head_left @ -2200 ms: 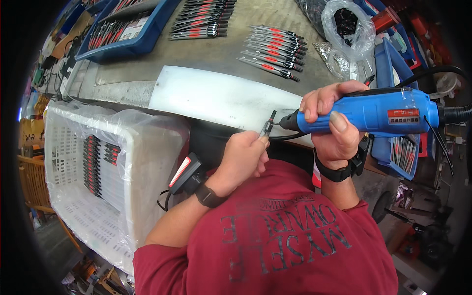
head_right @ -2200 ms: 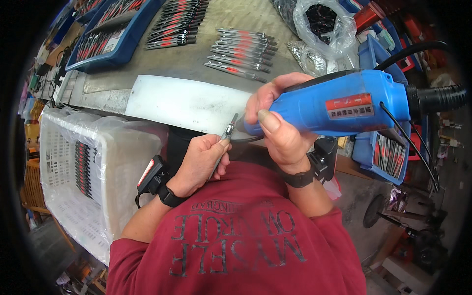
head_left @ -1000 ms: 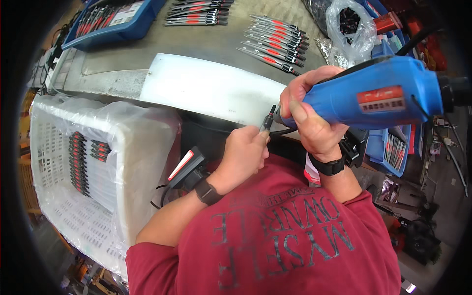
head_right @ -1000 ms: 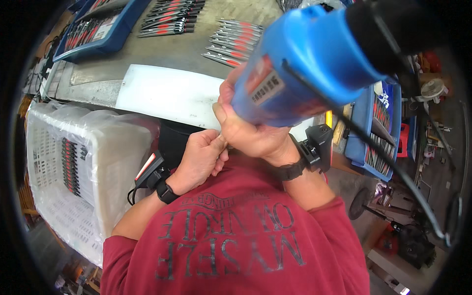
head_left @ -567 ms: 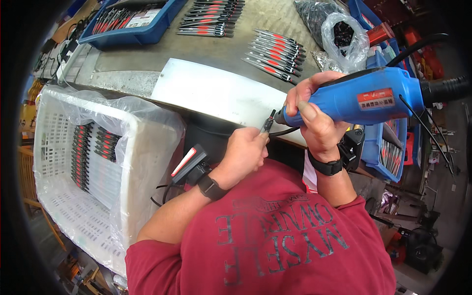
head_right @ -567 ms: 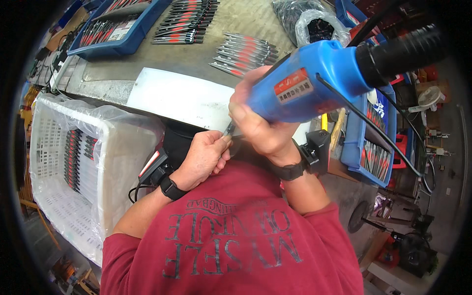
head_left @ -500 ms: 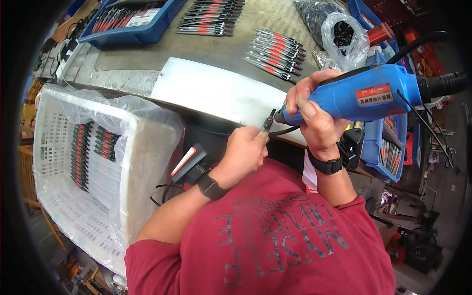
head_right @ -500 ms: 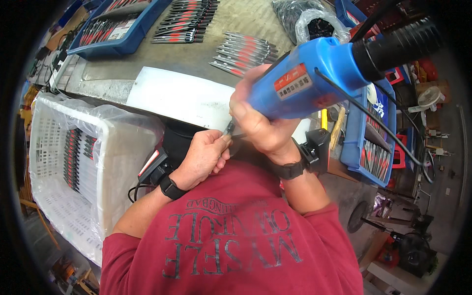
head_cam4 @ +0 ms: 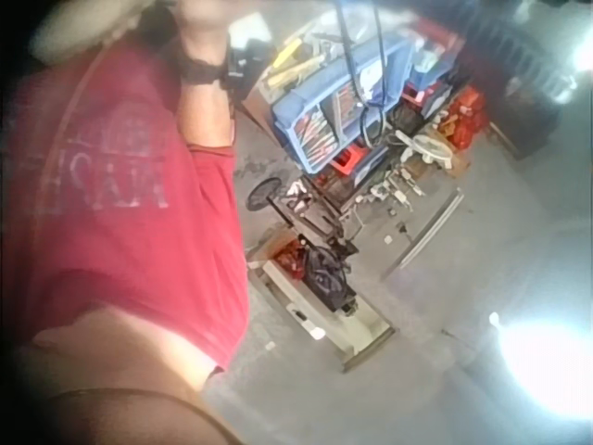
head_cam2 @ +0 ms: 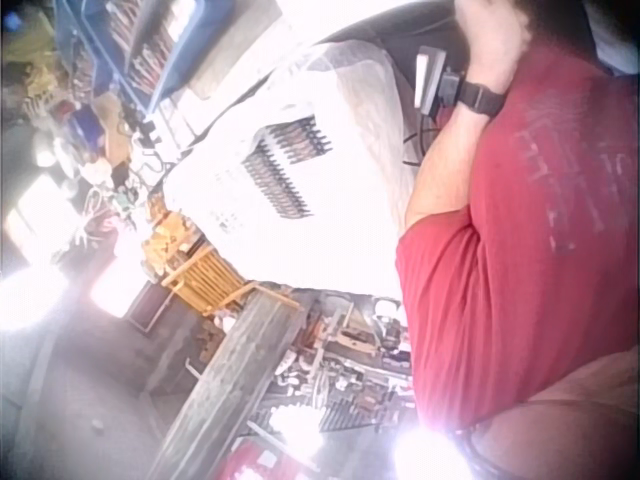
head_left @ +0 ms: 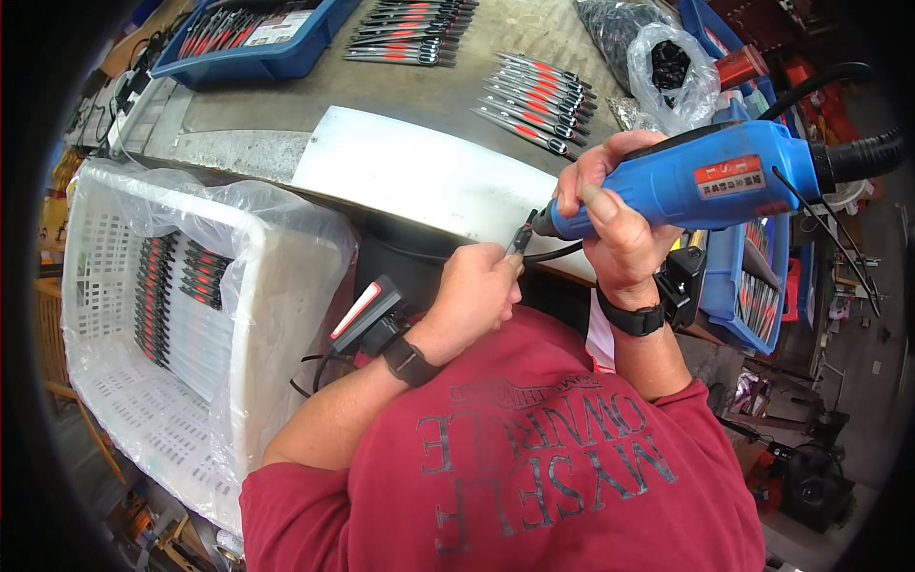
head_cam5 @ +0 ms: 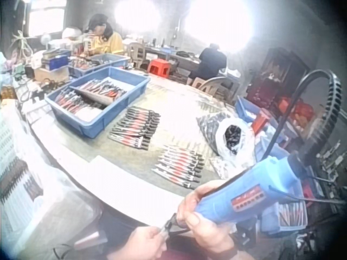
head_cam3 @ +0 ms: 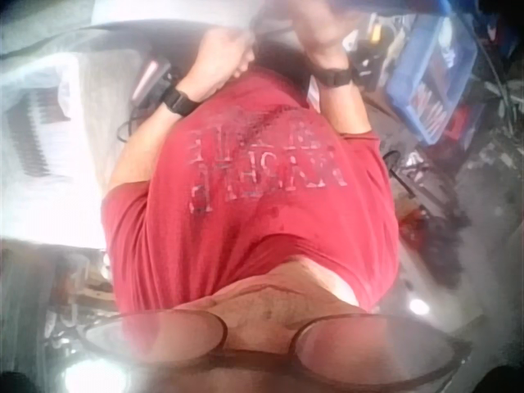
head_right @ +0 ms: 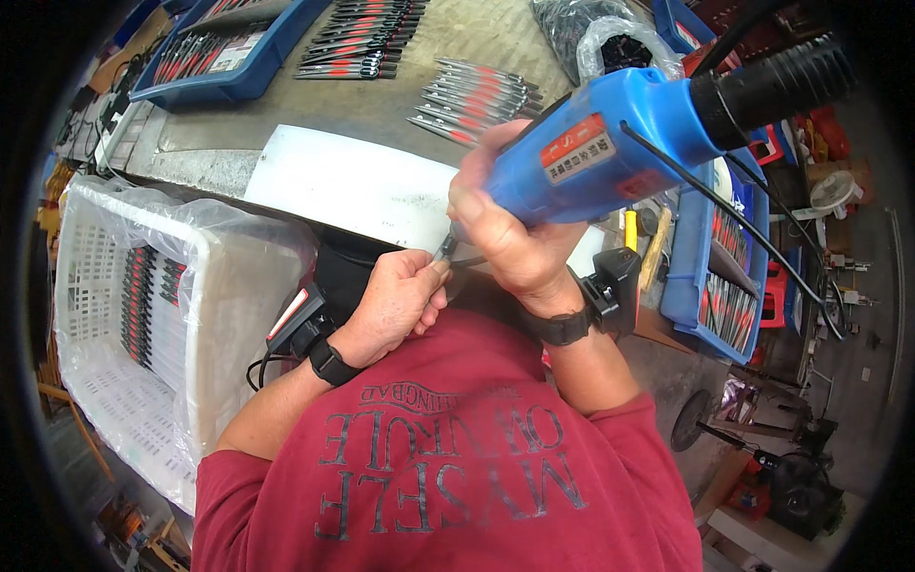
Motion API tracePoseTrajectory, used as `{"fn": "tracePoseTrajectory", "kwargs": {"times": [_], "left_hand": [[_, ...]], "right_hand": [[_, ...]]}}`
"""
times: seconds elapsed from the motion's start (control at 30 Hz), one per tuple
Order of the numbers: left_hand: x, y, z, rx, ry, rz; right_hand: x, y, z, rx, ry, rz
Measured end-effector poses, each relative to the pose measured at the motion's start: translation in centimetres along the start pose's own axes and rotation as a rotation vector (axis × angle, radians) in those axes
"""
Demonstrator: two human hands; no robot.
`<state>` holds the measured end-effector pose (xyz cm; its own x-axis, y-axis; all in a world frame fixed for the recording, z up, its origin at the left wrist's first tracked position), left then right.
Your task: The person repeatedly picks up a pen barrel from the table, uses a blue heat gun to apply heat to the tip, and places the barrel back on the table. This cycle is repeated for multiple pen barrels throughout the clip.
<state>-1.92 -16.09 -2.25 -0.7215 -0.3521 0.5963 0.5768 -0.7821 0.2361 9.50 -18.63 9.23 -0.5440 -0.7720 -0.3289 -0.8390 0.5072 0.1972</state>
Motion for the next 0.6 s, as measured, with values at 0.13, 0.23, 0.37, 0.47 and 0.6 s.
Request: {"fn": "tracePoseTrajectory", "kwargs": {"times": [0.13, 0.23, 0.37, 0.47, 0.6], "left_hand": [[-0.1, 0.0, -0.1, -0.016, 0.001, 0.012], [-0.2, 0.0, -0.3, 0.007, 0.005, 0.011], [-0.4, -0.1, -0.3, 0.082, 0.047, 0.016], [-0.5, -0.2, -0.3, 0.042, 0.080, 0.025], [-0.6, -0.1, -0.8, 0.101, 0.051, 0.007]], "right_hand": [[0.1, 0.2, 0.2, 0.085, -0.023, -0.012], [0.1, 0.6, 0.1, 0.237, -0.114, -0.041], [-0.1, 0.9, 1.2, 0.072, -0.038, -0.034], [-0.7, 1.0, 1.2, 0.389, -0.094, -0.083], [-1.2, 1.4, 1.5, 0.365, -0.127, -0.144]]}}
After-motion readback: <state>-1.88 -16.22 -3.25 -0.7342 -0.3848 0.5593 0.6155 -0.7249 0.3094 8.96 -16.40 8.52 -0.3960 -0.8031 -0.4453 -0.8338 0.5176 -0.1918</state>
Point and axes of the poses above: each hand's wrist, its own x-axis away from the middle knuckle, its own y-axis out of the palm, z = x × y, the point moved 6 cm from there along -x, towards the middle knuckle
